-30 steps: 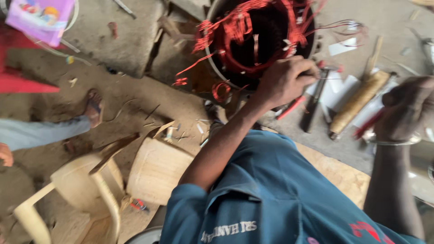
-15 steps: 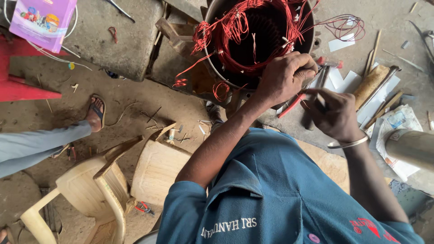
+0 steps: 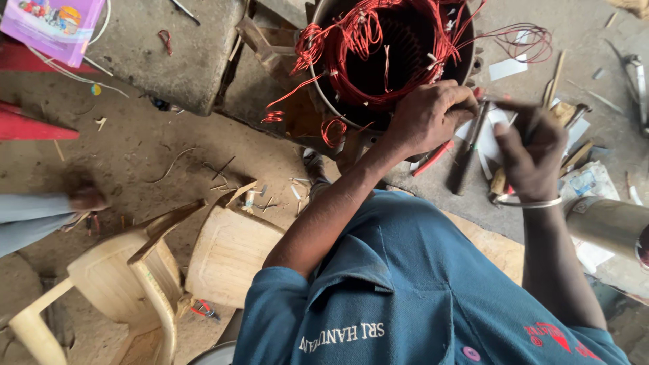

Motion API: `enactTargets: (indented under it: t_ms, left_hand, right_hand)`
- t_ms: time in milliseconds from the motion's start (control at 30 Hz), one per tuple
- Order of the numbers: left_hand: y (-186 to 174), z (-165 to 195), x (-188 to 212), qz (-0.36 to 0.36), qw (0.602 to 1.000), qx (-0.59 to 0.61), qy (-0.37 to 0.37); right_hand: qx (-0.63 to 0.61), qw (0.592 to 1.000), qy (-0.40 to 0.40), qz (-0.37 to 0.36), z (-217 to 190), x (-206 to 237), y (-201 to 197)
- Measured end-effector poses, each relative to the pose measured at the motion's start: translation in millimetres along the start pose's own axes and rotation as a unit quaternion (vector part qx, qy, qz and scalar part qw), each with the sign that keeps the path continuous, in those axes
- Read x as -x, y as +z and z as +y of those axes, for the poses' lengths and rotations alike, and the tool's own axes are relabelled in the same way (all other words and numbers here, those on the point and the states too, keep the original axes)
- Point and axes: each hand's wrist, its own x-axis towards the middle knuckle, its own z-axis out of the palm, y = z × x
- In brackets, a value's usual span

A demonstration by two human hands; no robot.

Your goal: The person arranges and presses red enameled copper wire coils into the slots of a motor stator core held in a stand, tucking wire ends by hand and using pliers to grip and position the wire, with scissors nearby on the bench. The clip ends as the person steps back from the workbench.

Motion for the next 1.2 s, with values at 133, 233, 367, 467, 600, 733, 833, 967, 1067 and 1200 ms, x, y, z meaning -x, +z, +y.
enactTargets:
  t_ms: [133,233,367,467,600,733,833,967,1067,1200]
  left_hand:
    - [1.8,-3.4,-4.7,-0.017,0.999,0.039,-0.029]
    - [3.0,-5.0,-7.1,-0.013,1.0,0.015,-0.022]
    - [5.9,-4.6,-4.5,-0.016,1.0,0.012,-0.015]
    - [7.5,-6.2,-5.4,-0.012,1.0,0.014,-0.019]
    - [8.6,-9.7,-7.6,-0.029,0.999,0.021,-0.008]
    - [6.8,-11.6,-7.2,-0.016,1.0,0.008,0.005]
    - [5.8,-12.2,-7.8,-0.021,0.999,0.03,0.008]
    - [7.4,-13.7,-11.3,-0.052,0.998,0.01,-0.023]
    - [9.8,-13.2,-10.3,-0.023,1.0,0.013,0.001]
    - [8.8,-10.1,-10.4,-0.03,0.999,0.038,-0.003]
  right_hand:
    - [-0.162,0.986,-0.031,-0.023,25.8,-7.8,4.5]
    - [-0.029,0.998,0.023,-0.05,53.3,-2.9,23.8]
    - [0.093,0.993,-0.072,-0.011,88.4,8.3,14.9]
    - [-0.111,0.986,-0.09,0.088,103.6,5.6,-21.2]
    - [0.251,0.928,-0.273,-0.009,95.8,-23.2,-36.0]
    - [0.413,0.789,-0.437,-0.126,50.2,-68.0,-27.5]
    - [0.405,0.703,-0.566,-0.147,12.5,-91.0,-67.3]
    - [0.448,0.688,-0.546,-0.165,10.7,-96.1,-76.6]
    - [0.521,0.689,-0.473,-0.172,31.2,-90.0,-60.7]
    - [0.429,0.764,-0.458,-0.154,40.1,-68.4,-68.9]
